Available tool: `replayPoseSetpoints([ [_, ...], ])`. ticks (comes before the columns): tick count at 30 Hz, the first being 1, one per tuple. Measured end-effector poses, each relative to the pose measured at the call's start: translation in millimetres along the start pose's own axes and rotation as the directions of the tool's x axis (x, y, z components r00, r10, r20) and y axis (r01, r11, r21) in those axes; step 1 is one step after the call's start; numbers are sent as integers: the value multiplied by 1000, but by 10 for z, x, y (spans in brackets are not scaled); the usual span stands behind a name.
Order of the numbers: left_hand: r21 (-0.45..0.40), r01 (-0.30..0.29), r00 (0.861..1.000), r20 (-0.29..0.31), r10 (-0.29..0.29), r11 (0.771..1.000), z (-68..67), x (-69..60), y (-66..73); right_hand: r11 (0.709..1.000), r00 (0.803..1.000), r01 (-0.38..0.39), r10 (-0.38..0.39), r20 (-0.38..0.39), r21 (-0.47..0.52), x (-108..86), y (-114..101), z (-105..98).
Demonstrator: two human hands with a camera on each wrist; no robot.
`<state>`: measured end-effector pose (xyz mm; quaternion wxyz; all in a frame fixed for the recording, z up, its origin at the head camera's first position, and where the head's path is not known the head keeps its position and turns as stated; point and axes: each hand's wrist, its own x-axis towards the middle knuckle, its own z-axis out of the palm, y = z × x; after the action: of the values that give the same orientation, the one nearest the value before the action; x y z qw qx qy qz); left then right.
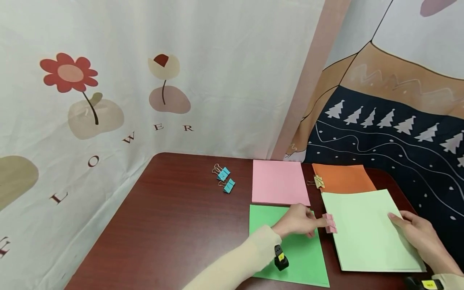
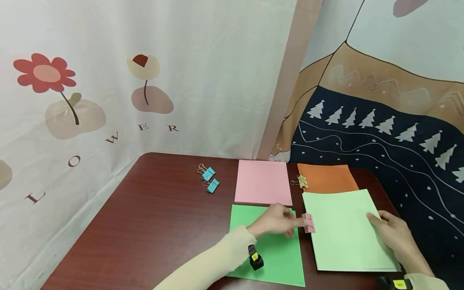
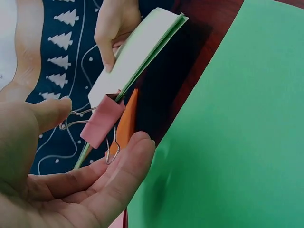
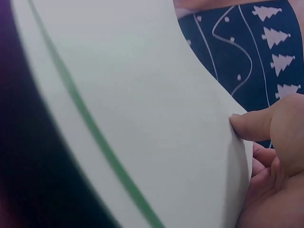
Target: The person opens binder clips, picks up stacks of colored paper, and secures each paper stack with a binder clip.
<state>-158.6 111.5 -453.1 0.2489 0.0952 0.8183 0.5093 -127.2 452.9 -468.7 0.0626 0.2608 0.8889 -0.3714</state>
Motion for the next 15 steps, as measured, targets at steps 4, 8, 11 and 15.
replayPoseSetpoints([
  [4, 68, -13, 1000, 7, 12, 998, 126, 3, 38, 999, 999, -40, 41, 7, -36, 37, 130, -17],
  [8, 158, -41, 999, 19, 39, 987, 245, 5, 52, 997, 997, -66, 67, 26, -48, 64, 267, -11],
  [11, 215, -62, 998, 36, 55, 975, 332, 13, 58, 995, 997, -70, 73, 36, -76, 67, 351, -20],
  [15, 278, -55, 998, 44, 44, 959, 428, 28, 73, 991, 996, -65, 72, 56, -114, 62, 417, -50],
])
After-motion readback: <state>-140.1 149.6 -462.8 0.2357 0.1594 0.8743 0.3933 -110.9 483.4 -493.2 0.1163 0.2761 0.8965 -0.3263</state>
